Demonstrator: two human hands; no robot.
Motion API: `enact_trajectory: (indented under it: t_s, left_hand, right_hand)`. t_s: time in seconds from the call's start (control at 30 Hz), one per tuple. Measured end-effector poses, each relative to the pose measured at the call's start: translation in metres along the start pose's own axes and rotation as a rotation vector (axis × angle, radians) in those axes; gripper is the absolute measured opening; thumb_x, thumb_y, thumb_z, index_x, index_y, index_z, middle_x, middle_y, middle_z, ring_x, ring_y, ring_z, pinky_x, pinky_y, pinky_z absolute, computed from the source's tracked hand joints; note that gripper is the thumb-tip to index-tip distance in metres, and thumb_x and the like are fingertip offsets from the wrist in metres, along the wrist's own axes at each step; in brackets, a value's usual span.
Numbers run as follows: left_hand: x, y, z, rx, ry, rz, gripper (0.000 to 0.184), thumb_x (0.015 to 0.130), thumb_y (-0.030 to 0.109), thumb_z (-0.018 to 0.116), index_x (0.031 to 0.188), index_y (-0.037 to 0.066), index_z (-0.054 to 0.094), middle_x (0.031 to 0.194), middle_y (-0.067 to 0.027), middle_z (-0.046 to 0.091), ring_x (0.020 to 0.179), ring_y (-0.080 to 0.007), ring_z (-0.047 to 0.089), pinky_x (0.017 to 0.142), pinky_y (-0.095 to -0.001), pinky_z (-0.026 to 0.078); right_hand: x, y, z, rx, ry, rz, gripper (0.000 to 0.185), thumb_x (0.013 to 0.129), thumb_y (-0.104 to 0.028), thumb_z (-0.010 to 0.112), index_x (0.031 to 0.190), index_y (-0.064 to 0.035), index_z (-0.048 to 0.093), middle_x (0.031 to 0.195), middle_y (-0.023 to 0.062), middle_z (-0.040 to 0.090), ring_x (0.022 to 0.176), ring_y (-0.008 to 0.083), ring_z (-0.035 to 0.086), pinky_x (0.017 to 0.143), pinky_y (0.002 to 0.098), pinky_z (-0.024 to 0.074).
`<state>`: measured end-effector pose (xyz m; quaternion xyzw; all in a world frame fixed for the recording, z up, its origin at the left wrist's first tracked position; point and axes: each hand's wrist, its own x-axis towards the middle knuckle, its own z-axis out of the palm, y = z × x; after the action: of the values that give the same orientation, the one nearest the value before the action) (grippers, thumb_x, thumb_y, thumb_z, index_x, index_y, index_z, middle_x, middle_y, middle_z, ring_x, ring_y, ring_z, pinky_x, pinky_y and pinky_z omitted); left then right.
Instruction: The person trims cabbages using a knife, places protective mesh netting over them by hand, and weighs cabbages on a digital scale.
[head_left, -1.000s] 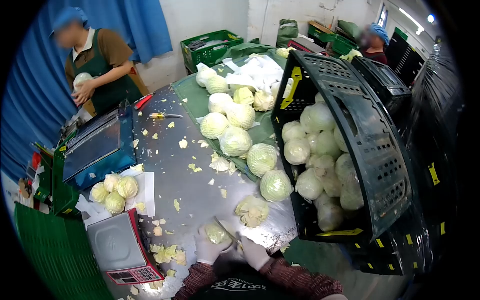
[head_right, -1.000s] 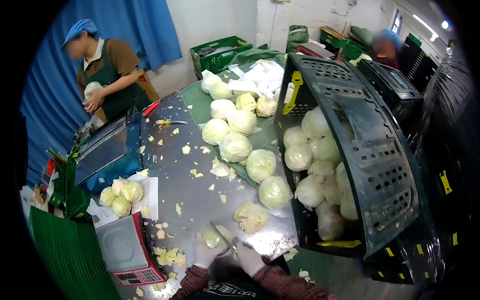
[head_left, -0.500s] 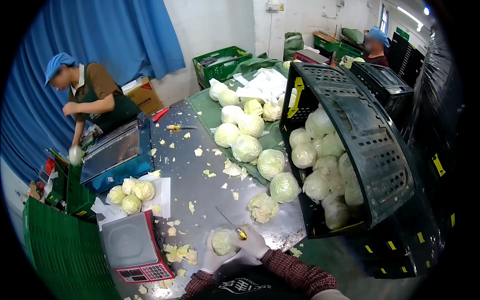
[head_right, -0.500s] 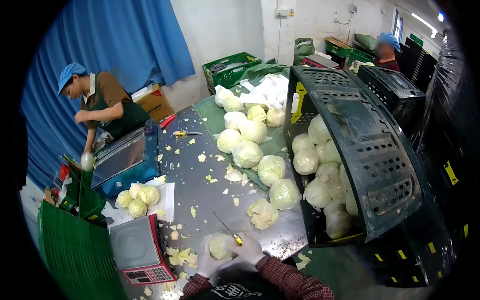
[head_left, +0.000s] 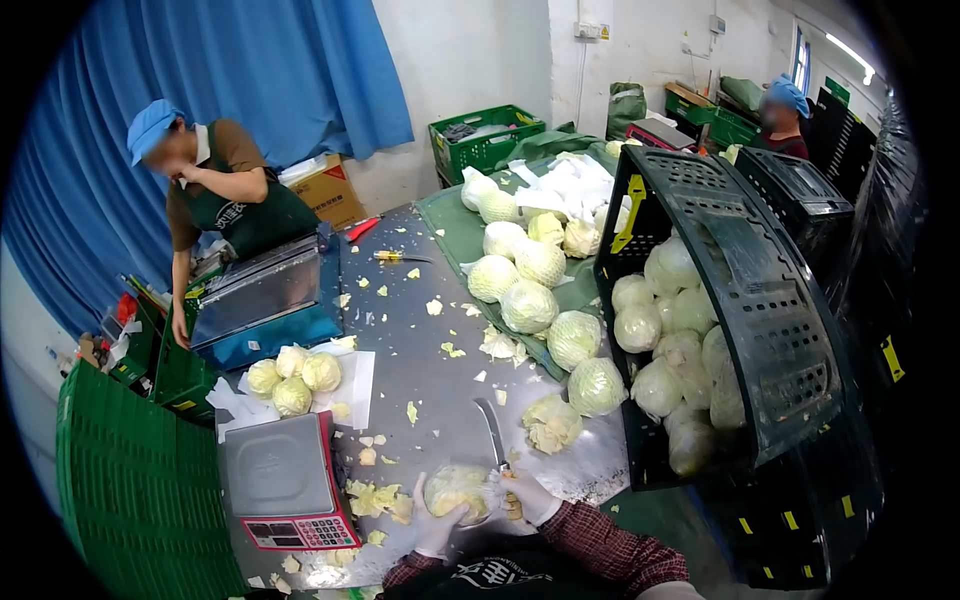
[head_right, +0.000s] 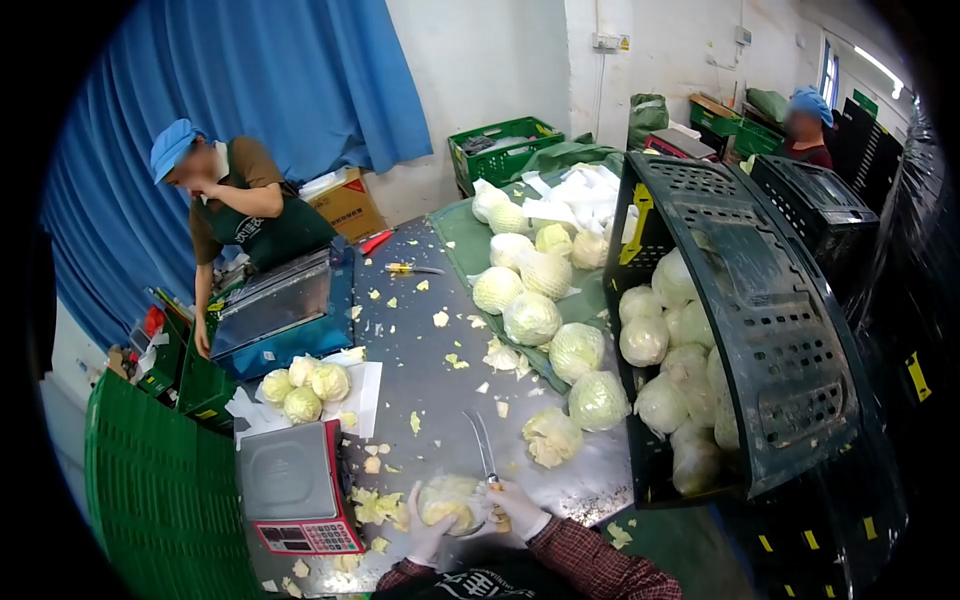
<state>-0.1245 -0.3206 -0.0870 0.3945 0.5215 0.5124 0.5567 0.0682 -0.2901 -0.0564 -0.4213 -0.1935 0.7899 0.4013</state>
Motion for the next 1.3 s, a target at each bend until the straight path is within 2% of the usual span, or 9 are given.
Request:
enact_trajectory:
  t_s: [0.2,0.37,0.43,0.5,0.77,0.9,1.1,1.17,1.3]
  left_hand:
    - [0.033,0.012,-0.018,-0.599,-0.365,-0.378,0.090,0.066,0.033,0.078,0.137,0.002,0.032,0.128,-0.0146,0.051,0.118,-0.0300,0.051,0.100,-0.0430,0.043]
    - [0.055,0.017,-0.011,-0.663,-0.533,-0.318,0.100,0.067,0.056,0.070,0.141,0.004,0.027,0.139,-0.0183,0.039,0.126,-0.0324,0.043,0.106,-0.0453,0.037]
    - [0.057,-0.002,-0.007,-0.778,-0.579,-0.298,0.099,0.069,0.058,0.067,0.142,0.005,0.026,0.140,-0.0180,0.039,0.126,-0.0326,0.042,0.107,-0.0447,0.036]
    - [0.053,-0.015,0.003,-0.752,-0.454,-0.221,0.091,0.075,0.059,0.061,0.141,0.006,0.028,0.140,-0.0167,0.039,0.126,-0.0316,0.043,0.107,-0.0452,0.036]
    - [0.050,0.080,0.040,-0.949,-0.401,-0.001,0.081,0.080,0.055,0.059,0.138,0.004,0.032,0.136,-0.0147,0.043,0.122,-0.0287,0.047,0.103,-0.0437,0.040]
    - [0.046,0.094,0.044,-0.975,-0.403,0.034,0.076,0.082,0.052,0.057,0.136,0.004,0.034,0.134,-0.0137,0.045,0.119,-0.0272,0.048,0.101,-0.0430,0.041]
    - [0.037,0.136,0.039,-1.038,-0.455,0.131,0.070,0.086,0.049,0.056,0.134,0.002,0.037,0.131,-0.0122,0.048,0.116,-0.0250,0.051,0.098,-0.0419,0.044]
    - [0.037,0.129,0.030,-0.998,-0.442,0.113,0.067,0.088,0.048,0.055,0.133,0.002,0.038,0.130,-0.0117,0.049,0.115,-0.0243,0.052,0.097,-0.0415,0.045]
    - [0.053,0.088,0.007,-0.613,-0.260,-0.042,0.079,0.085,0.053,0.056,0.140,0.004,0.027,0.136,-0.0151,0.044,0.123,-0.0298,0.046,0.102,-0.0436,0.042]
  right_hand:
    - [-0.028,-0.034,0.025,0.310,-0.389,-0.026,0.044,0.077,-0.003,0.046,0.120,0.0054,0.048,0.107,0.0135,0.060,0.096,0.0213,0.062,0.085,0.0313,0.0514]
    - [-0.027,-0.037,0.039,0.714,-0.721,0.021,0.041,0.074,-0.004,0.049,0.113,0.0047,0.052,0.103,0.0156,0.060,0.087,0.0225,0.062,0.076,0.0305,0.0524]
    - [-0.031,-0.051,0.061,0.812,-1.141,-0.076,0.026,0.076,-0.009,0.052,0.100,0.0019,0.055,0.095,0.0137,0.058,0.073,0.0197,0.058,0.063,0.0307,0.0507]
    - [-0.056,-0.062,0.067,0.738,-0.489,-0.084,0.023,0.075,-0.012,0.055,0.091,0.0023,0.051,0.081,0.0144,0.056,0.059,0.0203,0.055,0.049,0.0304,0.0444]
    - [-0.039,-0.107,0.025,0.603,-0.588,-0.420,0.004,0.071,-0.010,0.045,0.069,-0.0066,0.046,0.063,0.0035,0.046,0.046,0.0146,0.040,0.046,0.0270,0.0386]
    - [0.001,-0.073,-0.005,0.584,-0.011,-0.339,0.010,0.074,-0.013,0.048,0.065,-0.0098,0.045,0.060,0.0025,0.046,0.042,0.0165,0.039,0.043,0.0278,0.0366]
    - [0.034,-0.004,-0.042,-0.103,0.319,-0.049,0.013,0.077,-0.019,0.057,0.080,-0.0078,0.051,0.064,0.0034,0.051,0.055,0.0159,0.053,0.049,0.0308,0.0432]
    - [0.047,0.000,-0.045,-0.654,0.371,-0.634,0.021,0.081,-0.020,0.057,0.096,-0.0055,0.054,0.069,0.0034,0.055,0.054,0.0152,0.055,0.047,0.0297,0.0437]
    - [-0.008,-0.076,-0.008,-0.203,0.242,-0.579,0.037,0.084,-0.024,0.065,0.114,-0.0048,0.055,0.090,0.0038,0.060,0.064,0.0089,0.054,0.054,0.0198,0.0442]
